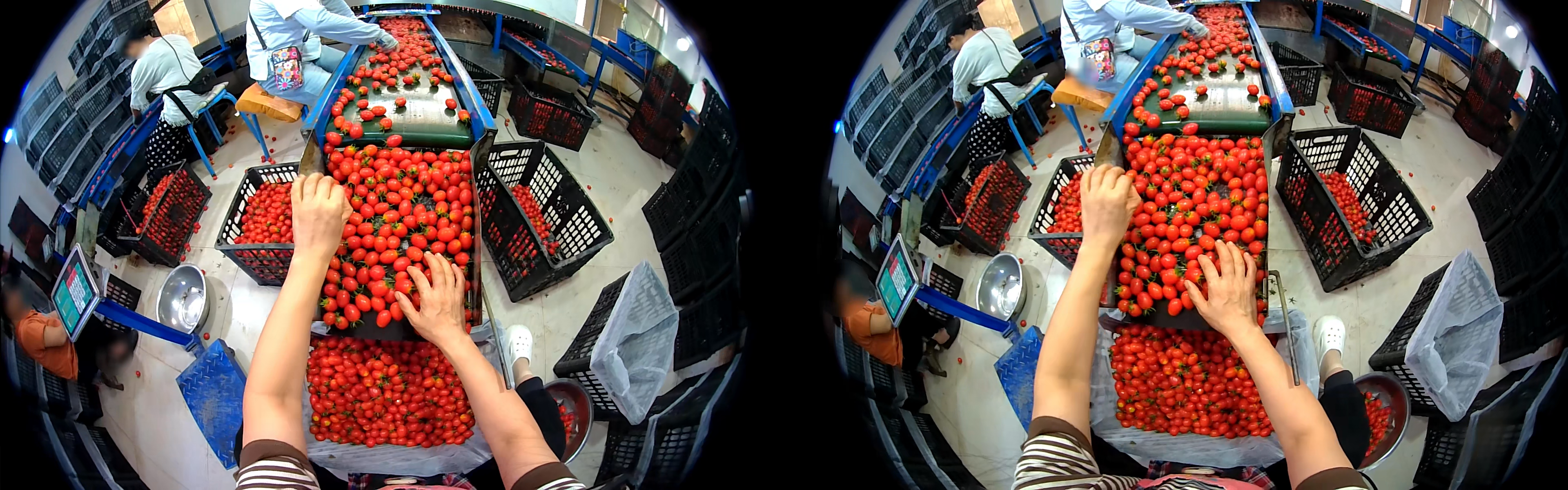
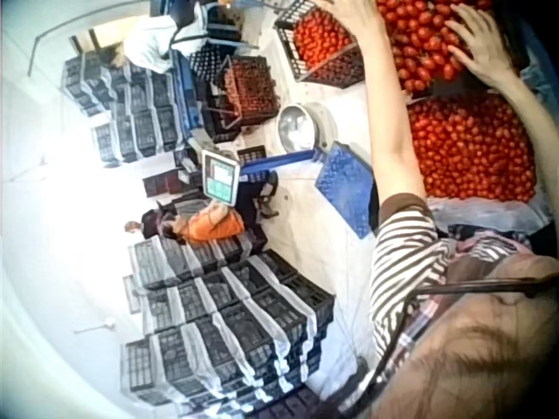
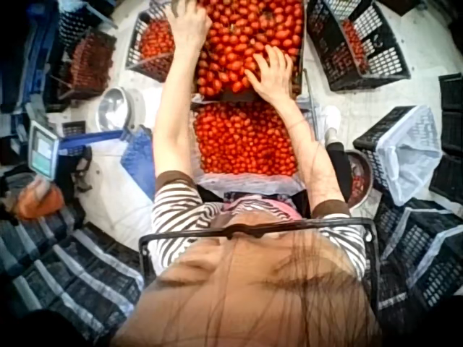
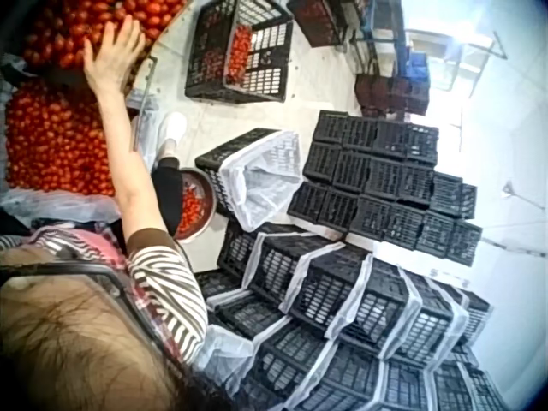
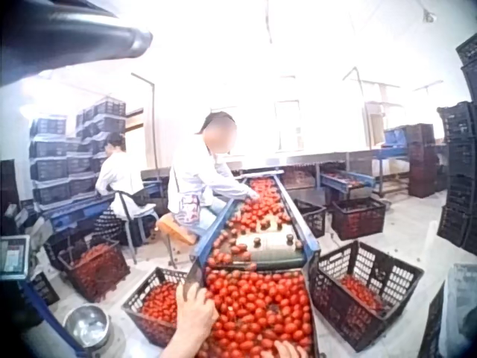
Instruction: The person sorts tomatoes from a conveyor belt into a plastic-lined crate by hand, and then places the filled crate onto a digital scale.
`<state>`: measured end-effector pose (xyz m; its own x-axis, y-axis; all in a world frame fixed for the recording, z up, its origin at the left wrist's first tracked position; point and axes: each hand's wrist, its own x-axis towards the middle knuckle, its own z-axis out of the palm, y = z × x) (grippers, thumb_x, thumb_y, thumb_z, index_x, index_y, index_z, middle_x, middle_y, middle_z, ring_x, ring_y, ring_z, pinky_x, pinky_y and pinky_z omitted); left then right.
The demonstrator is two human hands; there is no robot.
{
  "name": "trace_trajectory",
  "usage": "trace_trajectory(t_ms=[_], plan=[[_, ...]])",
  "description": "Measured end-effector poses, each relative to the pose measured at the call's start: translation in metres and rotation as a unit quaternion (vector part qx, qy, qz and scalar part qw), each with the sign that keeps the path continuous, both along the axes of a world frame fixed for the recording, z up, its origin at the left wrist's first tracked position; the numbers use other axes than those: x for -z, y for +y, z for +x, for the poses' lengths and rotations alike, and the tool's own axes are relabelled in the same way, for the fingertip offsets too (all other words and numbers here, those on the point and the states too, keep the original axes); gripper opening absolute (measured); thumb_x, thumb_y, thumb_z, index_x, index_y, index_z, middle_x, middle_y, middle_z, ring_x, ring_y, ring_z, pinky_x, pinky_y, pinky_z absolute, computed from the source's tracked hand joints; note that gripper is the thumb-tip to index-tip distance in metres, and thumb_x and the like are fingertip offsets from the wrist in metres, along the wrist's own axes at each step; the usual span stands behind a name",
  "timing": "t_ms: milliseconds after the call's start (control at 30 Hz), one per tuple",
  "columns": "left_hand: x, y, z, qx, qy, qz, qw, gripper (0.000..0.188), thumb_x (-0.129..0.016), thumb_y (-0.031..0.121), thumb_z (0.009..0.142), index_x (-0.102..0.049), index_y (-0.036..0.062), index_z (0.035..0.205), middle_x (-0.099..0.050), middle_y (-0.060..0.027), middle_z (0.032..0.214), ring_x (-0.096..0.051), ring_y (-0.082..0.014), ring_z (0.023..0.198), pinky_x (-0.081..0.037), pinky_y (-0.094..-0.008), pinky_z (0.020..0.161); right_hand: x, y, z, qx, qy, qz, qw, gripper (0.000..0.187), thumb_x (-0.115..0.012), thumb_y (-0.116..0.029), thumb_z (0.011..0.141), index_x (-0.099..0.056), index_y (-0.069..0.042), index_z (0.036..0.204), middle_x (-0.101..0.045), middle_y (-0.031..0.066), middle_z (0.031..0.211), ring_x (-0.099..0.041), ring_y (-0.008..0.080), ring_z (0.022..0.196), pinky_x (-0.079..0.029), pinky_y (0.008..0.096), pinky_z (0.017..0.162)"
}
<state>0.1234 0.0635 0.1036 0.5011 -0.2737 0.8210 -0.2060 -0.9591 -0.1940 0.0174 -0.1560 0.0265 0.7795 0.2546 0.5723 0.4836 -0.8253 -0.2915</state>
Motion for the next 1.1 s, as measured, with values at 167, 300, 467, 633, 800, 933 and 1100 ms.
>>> trace_trajectory(t_ms=[167,300,467,633,800,933,1100], plan=[[-0.023,-0.011,-0.050,-0.048,0.334,-0.135,0.931,0.012,-0.062,0.014,0.082,-0.065,0.0020,0.080,-0.065,-0.0143,0.088,-0.065,-0.0334,0.084,-0.053,-0.0447,0.074,0.002,-0.005,0.002,0.005,-0.006,0.000,1.000,0.046,-0.067,-0.036,0.082,-0.060,-0.003,0.113,-0.043,0.0200,0.132,-0.036,0.0349,0.128,-0.025,0.0507,0.108],[0.048,-0.012,-0.069,-0.128,0.405,-0.018,0.905,0.009,-0.058,0.006,0.083,-0.056,0.0026,0.092,-0.064,-0.0202,0.087,-0.069,-0.0331,0.077,-0.057,-0.0403,0.066,0.001,0.005,0.000,-0.007,-0.008,0.006,1.000,0.047,-0.068,-0.036,0.082,-0.060,-0.003,0.114,-0.043,0.0196,0.132,-0.036,0.0346,0.128,-0.025,0.0503,0.108],[0.058,-0.036,-0.062,-0.212,0.351,-0.063,0.910,0.008,-0.055,0.004,0.085,-0.054,0.0036,0.094,-0.063,-0.0181,0.087,-0.069,-0.0304,0.079,-0.057,-0.0368,0.065,0.004,0.002,0.003,-0.006,-0.016,0.005,1.000,0.047,-0.068,-0.036,0.081,-0.060,-0.003,0.113,-0.043,0.0190,0.131,-0.036,0.0344,0.128,-0.025,0.0501,0.108],[0.056,-0.025,-0.071,-0.176,0.324,-0.026,0.929,0.010,-0.061,0.009,0.083,-0.056,0.0052,0.091,-0.063,-0.0114,0.083,-0.069,-0.0247,0.077,-0.057,-0.0310,0.062,0.002,0.002,0.004,-0.007,-0.013,0.006,1.000,0.047,-0.068,-0.036,0.081,-0.060,-0.003,0.112,-0.043,0.0191,0.131,-0.036,0.0345,0.128,-0.025,0.0507,0.107],[-0.029,-0.004,-0.080,-0.034,0.152,-0.244,0.957,0.031,-0.064,0.003,0.078,-0.050,0.0024,0.106,-0.060,-0.0208,0.093,-0.061,-0.0394,0.087,-0.052,-0.0444,0.072,0.005,-0.004,0.003,-0.004,-0.005,0.005,1.000,0.047,-0.067,-0.038,0.082,-0.060,-0.003,0.114,-0.043,0.0185,0.133,-0.035,0.0339,0.129,-0.024,0.0514,0.108],[-0.028,0.022,-0.017,-0.022,0.176,-0.162,0.971,0.037,-0.060,0.003,0.081,-0.048,-0.0020,0.116,-0.057,-0.0219,0.103,-0.062,-0.0386,0.086,-0.054,-0.0449,0.073,0.001,0.002,0.002,-0.005,0.002,0.000,1.000,0.049,-0.067,-0.039,0.082,-0.060,-0.003,0.115,-0.044,0.0179,0.132,-0.035,0.0336,0.130,-0.024,0.0513,0.108],[0.029,0.007,0.016,-0.094,0.303,0.002,0.948,0.015,-0.058,0.003,0.081,-0.055,0.0013,0.096,-0.062,-0.0176,0.092,-0.066,-0.0309,0.088,-0.057,-0.0360,0.071,0.002,0.007,0.002,-0.018,-0.007,-0.001,1.000,0.048,-0.066,-0.039,0.082,-0.060,-0.003,0.113,-0.044,0.0174,0.132,-0.036,0.0333,0.129,-0.024,0.0516,0.108]])
